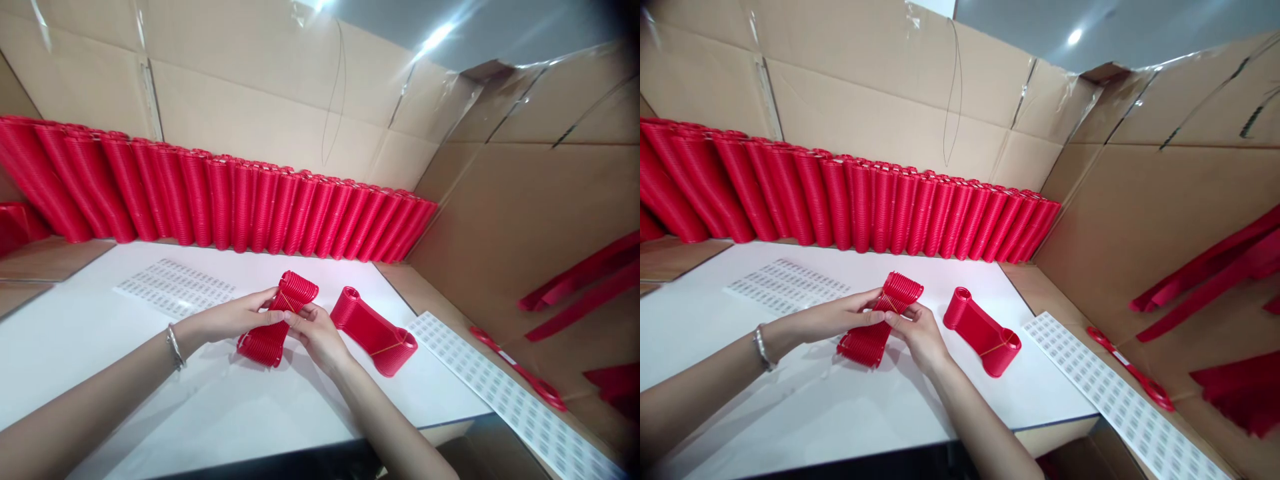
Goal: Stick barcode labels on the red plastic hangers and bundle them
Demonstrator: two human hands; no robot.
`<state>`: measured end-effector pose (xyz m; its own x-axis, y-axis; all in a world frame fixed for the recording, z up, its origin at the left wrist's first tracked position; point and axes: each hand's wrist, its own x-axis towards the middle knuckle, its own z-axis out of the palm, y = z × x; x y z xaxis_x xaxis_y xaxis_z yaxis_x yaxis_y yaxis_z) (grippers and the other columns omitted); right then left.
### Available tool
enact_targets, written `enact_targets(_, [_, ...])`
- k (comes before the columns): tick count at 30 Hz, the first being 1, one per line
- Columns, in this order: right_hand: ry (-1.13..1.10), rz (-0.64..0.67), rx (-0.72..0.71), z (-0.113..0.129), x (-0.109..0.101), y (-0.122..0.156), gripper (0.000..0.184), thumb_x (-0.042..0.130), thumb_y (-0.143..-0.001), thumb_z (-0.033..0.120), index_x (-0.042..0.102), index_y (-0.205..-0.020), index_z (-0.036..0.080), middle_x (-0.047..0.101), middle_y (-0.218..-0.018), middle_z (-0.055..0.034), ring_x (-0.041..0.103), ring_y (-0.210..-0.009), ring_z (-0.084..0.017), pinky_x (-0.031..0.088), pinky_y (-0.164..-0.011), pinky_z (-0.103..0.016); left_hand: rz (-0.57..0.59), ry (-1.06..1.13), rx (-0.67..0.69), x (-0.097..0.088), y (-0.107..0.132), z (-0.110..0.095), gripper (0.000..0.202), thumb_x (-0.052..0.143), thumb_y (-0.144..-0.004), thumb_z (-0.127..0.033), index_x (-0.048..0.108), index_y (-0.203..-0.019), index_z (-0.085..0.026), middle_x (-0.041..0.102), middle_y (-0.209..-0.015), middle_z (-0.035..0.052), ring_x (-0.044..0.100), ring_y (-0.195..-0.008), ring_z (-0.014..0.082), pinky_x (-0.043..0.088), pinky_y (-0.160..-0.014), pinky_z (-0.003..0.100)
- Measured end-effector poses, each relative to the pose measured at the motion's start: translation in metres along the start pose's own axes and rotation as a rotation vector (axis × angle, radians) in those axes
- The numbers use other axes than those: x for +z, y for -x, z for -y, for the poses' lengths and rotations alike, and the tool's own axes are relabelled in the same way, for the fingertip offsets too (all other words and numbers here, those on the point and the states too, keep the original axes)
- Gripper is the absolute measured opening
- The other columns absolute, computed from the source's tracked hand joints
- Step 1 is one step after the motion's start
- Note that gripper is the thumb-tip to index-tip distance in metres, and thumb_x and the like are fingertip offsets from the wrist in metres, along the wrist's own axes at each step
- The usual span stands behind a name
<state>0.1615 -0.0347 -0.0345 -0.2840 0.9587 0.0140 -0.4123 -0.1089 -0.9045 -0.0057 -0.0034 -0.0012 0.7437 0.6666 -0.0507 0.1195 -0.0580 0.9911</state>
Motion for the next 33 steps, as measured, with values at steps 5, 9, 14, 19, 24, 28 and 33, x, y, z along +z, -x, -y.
enact_targets(5, [-0.097,-0.084,-0.071,0.0,0.005,-0.019,0.033,0.076,-0.059,0.029,0.066,-0.088,0.017,0.07,-0.093,-0.0056,0.063,-0.091,-0.022,0.045,-0.09,-0.039,-0.3,-0.147,0.082,-0.007,-0.006,0.006,0.036,0.058,-0.077,-0.041,0.055,-0.106,-0.021,0.06,-0.108,0.0063,0.06,-0.091,0.0222,0.048,-0.073,0.03])
enact_targets(9, [-0.18,-0.156,-0.151,0.0,0.017,-0.039,0.028,0.077,-0.057,0.027,0.064,-0.08,0.019,0.07,-0.084,-0.0022,0.064,-0.085,-0.019,0.046,-0.089,-0.036,-0.545,-0.306,0.151,-0.021,-0.005,0.018,0.037,0.068,-0.067,-0.037,0.051,-0.095,-0.02,0.063,-0.093,0.004,0.062,-0.081,0.0201,0.048,-0.07,0.031])
enact_targets(14, [-0.001,-0.059,-0.176,-0.01,0.047,-0.066,0.031,0.072,-0.059,0.032,0.062,-0.085,0.018,0.068,-0.087,-0.0037,0.063,-0.085,-0.021,0.047,-0.085,-0.038,-0.292,-0.316,0.11,-0.058,0.001,0.01,0.045,0.068,-0.066,-0.025,0.05,-0.106,-0.019,0.065,-0.081,0.0001,0.062,-0.074,0.0173,0.049,-0.073,0.032])
enact_targets(19, [0.13,-0.038,-0.204,-0.022,0.076,-0.096,0.031,0.073,-0.054,0.024,0.059,-0.082,0.018,0.065,-0.087,-0.0028,0.059,-0.088,-0.019,0.045,-0.085,-0.033,-0.261,-0.331,0.099,-0.096,0.017,0.004,0.026,0.066,-0.066,-0.024,0.062,-0.09,-0.015,0.067,-0.082,0.0023,0.062,-0.079,0.0189,0.048,-0.075,0.03])
enact_targets(24, [0.231,-0.1,-0.168,-0.029,0.077,-0.101,0.036,0.065,-0.059,0.017,0.052,-0.092,0.021,0.057,-0.096,-0.0032,0.056,-0.089,-0.018,0.046,-0.076,-0.032,-0.544,-0.47,-0.12,-0.147,0.059,-0.007,0.032,0.069,-0.065,-0.03,0.061,-0.091,-0.013,0.067,-0.077,-0.0011,0.062,-0.07,0.0158,0.047,-0.061,0.021])
enact_targets(28, [0.473,0.009,-0.165,-0.016,0.06,-0.061,0.022,0.055,-0.067,0.013,0.055,-0.088,0.02,0.059,-0.082,-0.0019,0.057,-0.082,-0.018,0.045,-0.076,-0.035,-0.633,-0.568,-0.382,-0.201,0.11,-0.015,0.031,0.067,-0.067,-0.03,0.06,-0.091,-0.01,0.065,-0.07,-0.0055,0.059,-0.059,0.0122,0.041,-0.049,0.015])
enact_targets(33, [1.155,0.047,-0.416,0.043,0.027,0.008,0.025,0.05,-0.08,0.023,0.057,-0.104,0.027,0.061,-0.105,-0.0052,0.057,-0.097,-0.022,0.044,-0.082,-0.036,-0.86,-0.625,-0.481,-0.256,0.151,0.006,0.021,0.073,-0.052,-0.01,0.052,-0.05,-0.006,0.042,-0.035,-0.0097,0.043,-0.038,0.0044,0.027,-0.043,0.012])
